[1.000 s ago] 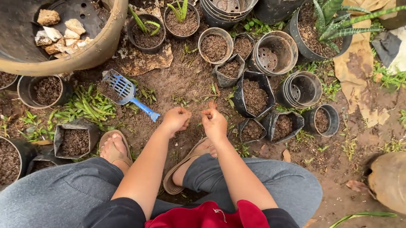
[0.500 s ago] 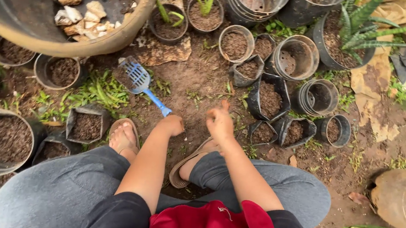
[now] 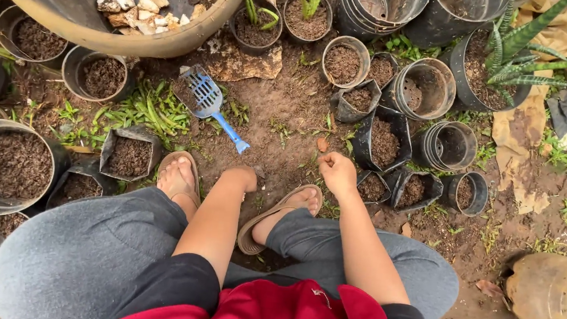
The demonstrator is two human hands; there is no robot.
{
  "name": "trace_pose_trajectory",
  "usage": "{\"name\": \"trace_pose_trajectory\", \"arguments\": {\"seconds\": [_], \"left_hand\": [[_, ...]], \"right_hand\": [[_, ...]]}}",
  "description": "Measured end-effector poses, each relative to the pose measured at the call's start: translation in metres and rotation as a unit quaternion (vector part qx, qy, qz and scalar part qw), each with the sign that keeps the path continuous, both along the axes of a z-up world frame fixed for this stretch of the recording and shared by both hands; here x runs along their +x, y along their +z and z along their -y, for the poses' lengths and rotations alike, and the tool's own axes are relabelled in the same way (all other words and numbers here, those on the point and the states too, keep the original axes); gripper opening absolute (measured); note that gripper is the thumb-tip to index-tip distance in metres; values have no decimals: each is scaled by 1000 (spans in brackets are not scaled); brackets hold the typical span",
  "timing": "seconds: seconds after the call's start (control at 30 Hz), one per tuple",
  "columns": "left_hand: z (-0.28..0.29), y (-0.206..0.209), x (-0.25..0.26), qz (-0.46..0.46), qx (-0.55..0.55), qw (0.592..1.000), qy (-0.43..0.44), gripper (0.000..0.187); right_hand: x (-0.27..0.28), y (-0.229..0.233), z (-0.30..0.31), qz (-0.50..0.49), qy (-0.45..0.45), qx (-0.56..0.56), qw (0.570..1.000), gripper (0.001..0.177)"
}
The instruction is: Weeding and organizing small nursery pots using a hand scoop
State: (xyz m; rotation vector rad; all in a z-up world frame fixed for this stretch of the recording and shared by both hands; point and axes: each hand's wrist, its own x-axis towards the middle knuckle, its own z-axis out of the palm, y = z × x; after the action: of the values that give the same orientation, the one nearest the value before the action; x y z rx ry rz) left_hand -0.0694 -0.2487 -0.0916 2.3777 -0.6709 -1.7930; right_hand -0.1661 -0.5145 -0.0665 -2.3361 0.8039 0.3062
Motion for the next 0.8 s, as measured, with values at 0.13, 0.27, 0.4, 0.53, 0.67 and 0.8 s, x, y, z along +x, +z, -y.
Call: {"name": "trace_pose_trajectory", "arguments": {"seconds": [0.13,0.27,0.4,0.53,0.67,0.8], "left_hand": [[-12,-6,4,20,-18,999,-21,57],[-49,-33,3,113,-7,985,133,52],[-83,-148,32,456,-48,887,47,33],[-64,-67,47,-19,-116,579,807,57],[-41,-10,41,-74,-183,504,841,70],[-22,56,43,-161,-229,481,831,70]], "right_hand": [[1,35,-25,4,47,-33,998,29],[-11,2,-16,-4,64,-34,997,29],[-19,-27,-1,-34,43,-42,998,31],[-18,-6,-5,-34,-3,-56,998,30],[-16,8,-16,-28,11,-79,996,29],[-17,-10,-16,-37,38,-89,995,28]]}}
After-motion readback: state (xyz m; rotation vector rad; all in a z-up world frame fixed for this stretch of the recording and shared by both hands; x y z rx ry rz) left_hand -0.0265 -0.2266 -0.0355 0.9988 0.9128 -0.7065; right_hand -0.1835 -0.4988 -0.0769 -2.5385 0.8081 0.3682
